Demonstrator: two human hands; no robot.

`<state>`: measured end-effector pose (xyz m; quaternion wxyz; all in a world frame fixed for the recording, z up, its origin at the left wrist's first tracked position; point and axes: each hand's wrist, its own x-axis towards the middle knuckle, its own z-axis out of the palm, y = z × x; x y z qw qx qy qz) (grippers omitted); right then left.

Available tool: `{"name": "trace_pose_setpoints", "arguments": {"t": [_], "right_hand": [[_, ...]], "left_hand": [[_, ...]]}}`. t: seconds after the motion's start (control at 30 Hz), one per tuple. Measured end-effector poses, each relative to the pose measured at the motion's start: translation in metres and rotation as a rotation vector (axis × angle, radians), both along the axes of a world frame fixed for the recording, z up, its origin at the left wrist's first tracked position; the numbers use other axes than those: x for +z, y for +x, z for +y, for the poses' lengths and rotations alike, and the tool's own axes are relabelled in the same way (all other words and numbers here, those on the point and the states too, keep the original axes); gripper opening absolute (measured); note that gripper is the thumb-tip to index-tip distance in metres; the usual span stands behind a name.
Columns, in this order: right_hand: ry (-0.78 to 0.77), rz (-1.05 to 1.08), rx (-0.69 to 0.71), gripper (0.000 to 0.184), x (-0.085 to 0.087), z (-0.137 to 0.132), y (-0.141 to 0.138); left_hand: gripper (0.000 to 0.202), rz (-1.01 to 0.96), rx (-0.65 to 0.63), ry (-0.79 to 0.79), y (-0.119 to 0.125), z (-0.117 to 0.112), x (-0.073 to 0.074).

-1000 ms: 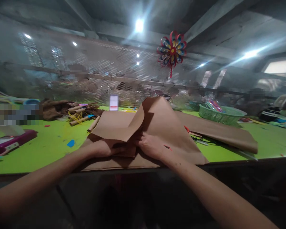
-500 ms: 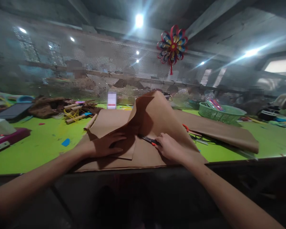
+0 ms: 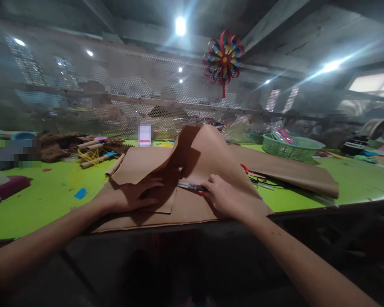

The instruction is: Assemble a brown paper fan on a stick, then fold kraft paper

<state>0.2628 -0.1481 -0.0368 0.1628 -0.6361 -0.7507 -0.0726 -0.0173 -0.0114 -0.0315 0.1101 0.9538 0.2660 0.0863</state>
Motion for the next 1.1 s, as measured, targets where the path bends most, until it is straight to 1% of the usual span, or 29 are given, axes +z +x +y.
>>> {"name": "trace_pose_setpoints", "arguments": {"t": [0.07, 0.13, 0.27, 0.4, 0.53, 0.63, 0.77, 0.83, 0.93, 1.03, 1.1], "right_hand": [[-0.017, -0.008, 0.023, 0.026, -0.004, 0.004, 0.002], [-0.046, 0.009, 0.061, 0.026, -0.006, 0.002, 0.006], [-0.092, 0.083, 0.173, 0.028, 0.003, -0.012, 0.007], [-0.151, 0.103, 0.245, 0.03, 0.012, -0.023, -0.006], [-0.162, 0.143, 0.291, 0.028, 0.012, -0.029, -0.022], [-0.178, 0.154, 0.304, 0.027, 0.012, -0.031, -0.029], [-0.191, 0.12, 0.293, 0.027, 0.014, -0.032, -0.031], [-0.19, 0.114, 0.302, 0.028, 0.014, -0.033, -0.031], [-0.179, 0.108, 0.317, 0.03, 0.011, -0.036, -0.033], [-0.161, 0.1, 0.309, 0.026, 0.009, -0.041, -0.036], [-0.165, 0.08, 0.296, 0.024, 0.009, -0.043, -0.038]], "left_hand": [[0.061, -0.011, 0.003, 0.026, 0.0, -0.001, 0.001], [0.061, 0.008, 0.013, 0.034, 0.0, -0.001, 0.001], [0.061, 0.043, 0.016, 0.029, 0.0, -0.003, 0.002], [0.058, 0.054, -0.004, 0.053, 0.002, 0.0, 0.001], [0.058, 0.074, -0.007, 0.021, 0.003, 0.001, 0.001], [0.058, 0.061, -0.017, 0.026, 0.002, -0.002, 0.003], [0.058, 0.053, -0.018, 0.076, 0.001, -0.005, 0.003], [0.058, 0.052, -0.027, 0.104, 0.0, -0.005, 0.001], [0.058, 0.06, -0.045, 0.086, -0.001, -0.001, -0.004], [0.057, 0.077, -0.061, 0.108, 0.0, 0.003, -0.008], [0.057, 0.1, -0.072, 0.143, 0.001, 0.003, -0.007]]}}
